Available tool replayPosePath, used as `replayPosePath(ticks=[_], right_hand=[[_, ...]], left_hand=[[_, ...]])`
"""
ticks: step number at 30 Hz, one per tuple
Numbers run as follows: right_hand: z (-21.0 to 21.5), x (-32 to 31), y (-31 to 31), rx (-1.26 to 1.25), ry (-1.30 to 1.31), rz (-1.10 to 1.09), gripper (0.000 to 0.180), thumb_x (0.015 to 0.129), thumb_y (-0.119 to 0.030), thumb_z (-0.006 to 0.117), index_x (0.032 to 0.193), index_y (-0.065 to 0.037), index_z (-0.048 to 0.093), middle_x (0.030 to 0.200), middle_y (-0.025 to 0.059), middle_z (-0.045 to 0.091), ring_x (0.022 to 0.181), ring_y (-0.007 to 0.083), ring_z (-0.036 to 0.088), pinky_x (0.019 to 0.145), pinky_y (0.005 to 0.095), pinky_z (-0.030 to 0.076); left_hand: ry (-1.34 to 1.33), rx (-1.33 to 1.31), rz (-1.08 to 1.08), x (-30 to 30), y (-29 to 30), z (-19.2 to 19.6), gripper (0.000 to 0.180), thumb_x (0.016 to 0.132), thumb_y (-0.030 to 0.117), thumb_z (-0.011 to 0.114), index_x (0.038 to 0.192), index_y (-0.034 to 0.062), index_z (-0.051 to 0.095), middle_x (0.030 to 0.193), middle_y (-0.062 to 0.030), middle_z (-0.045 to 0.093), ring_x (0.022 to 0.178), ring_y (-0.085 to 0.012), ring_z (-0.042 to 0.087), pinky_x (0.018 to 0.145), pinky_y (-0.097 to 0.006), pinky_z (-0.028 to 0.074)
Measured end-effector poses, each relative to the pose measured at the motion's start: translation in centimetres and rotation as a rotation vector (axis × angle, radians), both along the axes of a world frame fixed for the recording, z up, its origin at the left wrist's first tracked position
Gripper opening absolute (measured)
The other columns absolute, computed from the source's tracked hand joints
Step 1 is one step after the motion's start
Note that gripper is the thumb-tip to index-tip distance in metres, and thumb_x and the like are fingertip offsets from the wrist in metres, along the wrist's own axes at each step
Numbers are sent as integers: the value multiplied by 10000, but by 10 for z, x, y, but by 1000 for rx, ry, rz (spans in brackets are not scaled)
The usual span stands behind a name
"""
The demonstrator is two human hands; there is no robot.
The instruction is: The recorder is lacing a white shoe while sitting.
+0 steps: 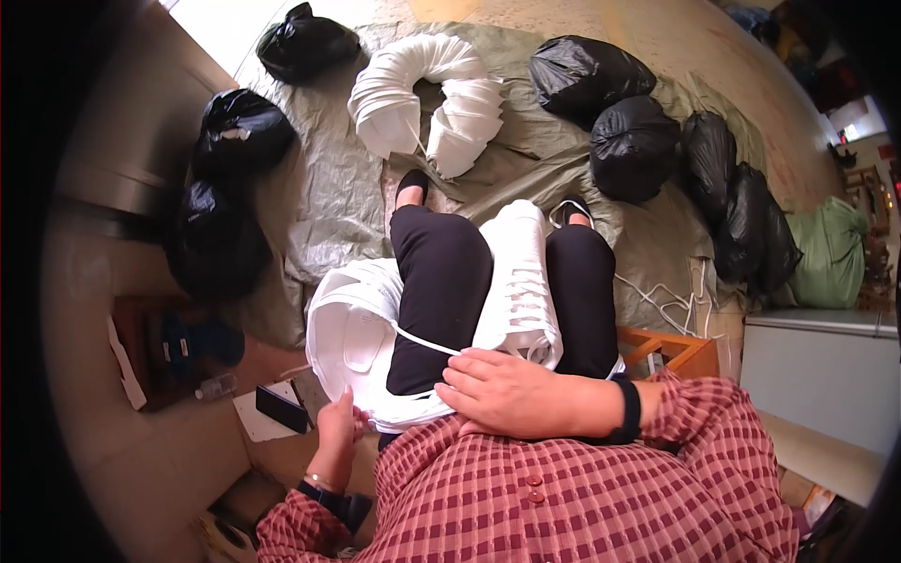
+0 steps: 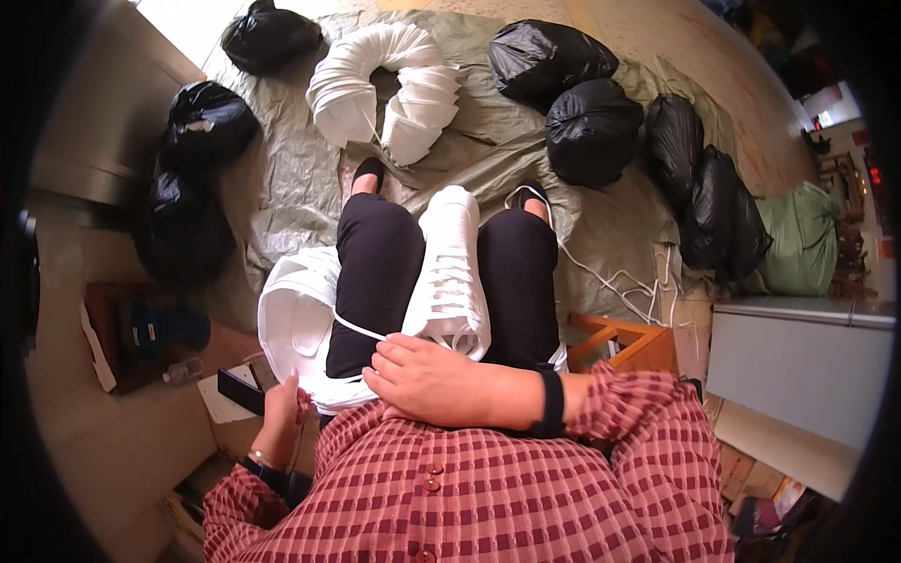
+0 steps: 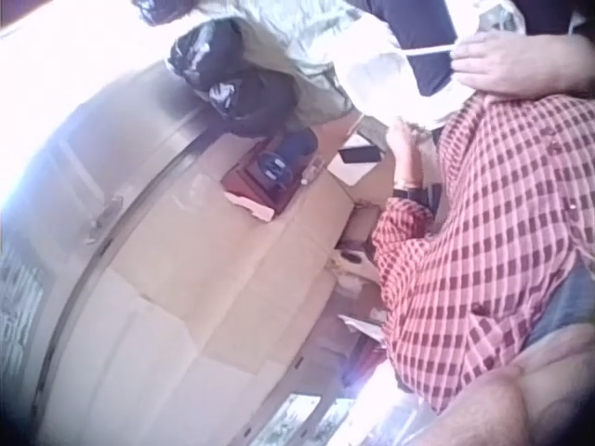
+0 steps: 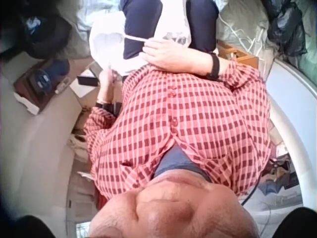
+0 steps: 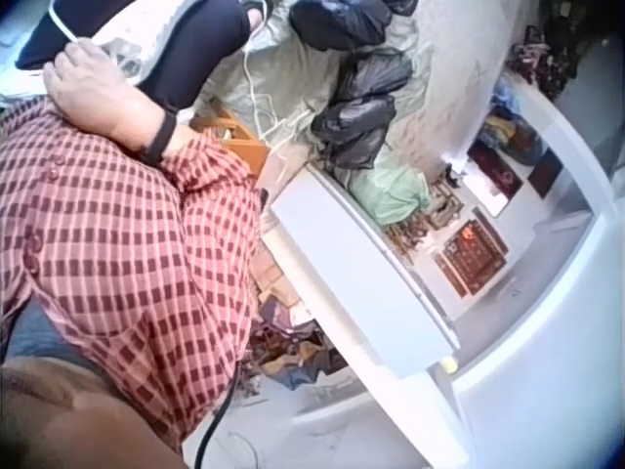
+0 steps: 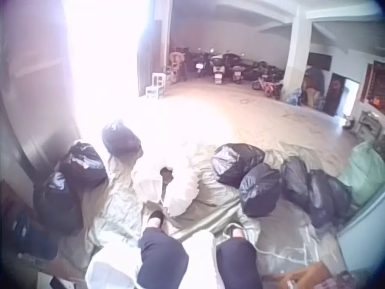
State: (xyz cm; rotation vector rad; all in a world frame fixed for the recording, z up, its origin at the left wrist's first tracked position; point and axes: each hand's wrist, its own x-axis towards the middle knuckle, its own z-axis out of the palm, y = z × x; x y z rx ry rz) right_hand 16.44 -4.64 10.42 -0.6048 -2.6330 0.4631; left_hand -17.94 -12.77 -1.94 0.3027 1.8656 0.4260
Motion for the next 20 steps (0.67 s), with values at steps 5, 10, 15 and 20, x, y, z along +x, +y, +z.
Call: replayPosePath(ticks=[5, 10, 15, 20], right_hand=[[-19, -29, -12, -513, 57, 220, 383, 944, -338, 641, 971, 43, 621, 1038, 195, 640, 1062, 362, 601, 969, 430, 478], [-31, -48, -34, -695, 128, 321, 375, 963, -323, 618, 960, 51, 650, 972, 239, 658, 981, 408, 631, 896, 468, 508], [-18, -19, -46, -918, 353, 45, 281, 965, -213, 629, 1076, 44, 599, 1060, 234, 611, 1001, 410, 624, 891, 465, 507], [22, 2, -41, -293, 467, -341, 595, 902, -236, 732, 1391, -34, 458, 1399, 191, 463, 1318, 405, 481, 1062, 418, 454]], left_hand=[[-109, 123, 105, -39, -9, -23, 333, 997, 342, 659, 893, 34, 587, 691, -23, 583, 441, -90, 461, 377, -247, 316], [219, 734, -248, -59, 31, -48, 278, 999, 101, 617, 1239, -40, 611, 1071, -88, 706, 872, -121, 662, 750, -267, 540], [247, 934, -453, 15, 106, 171, 346, 976, -2, 558, 1319, -36, 589, 1095, -82, 707, 814, -61, 619, 714, -221, 489], [481, 924, -827, 85, 72, 294, 429, 913, 48, 630, 1337, -10, 596, 855, -16, 707, 686, -14, 561, 631, -177, 426]])
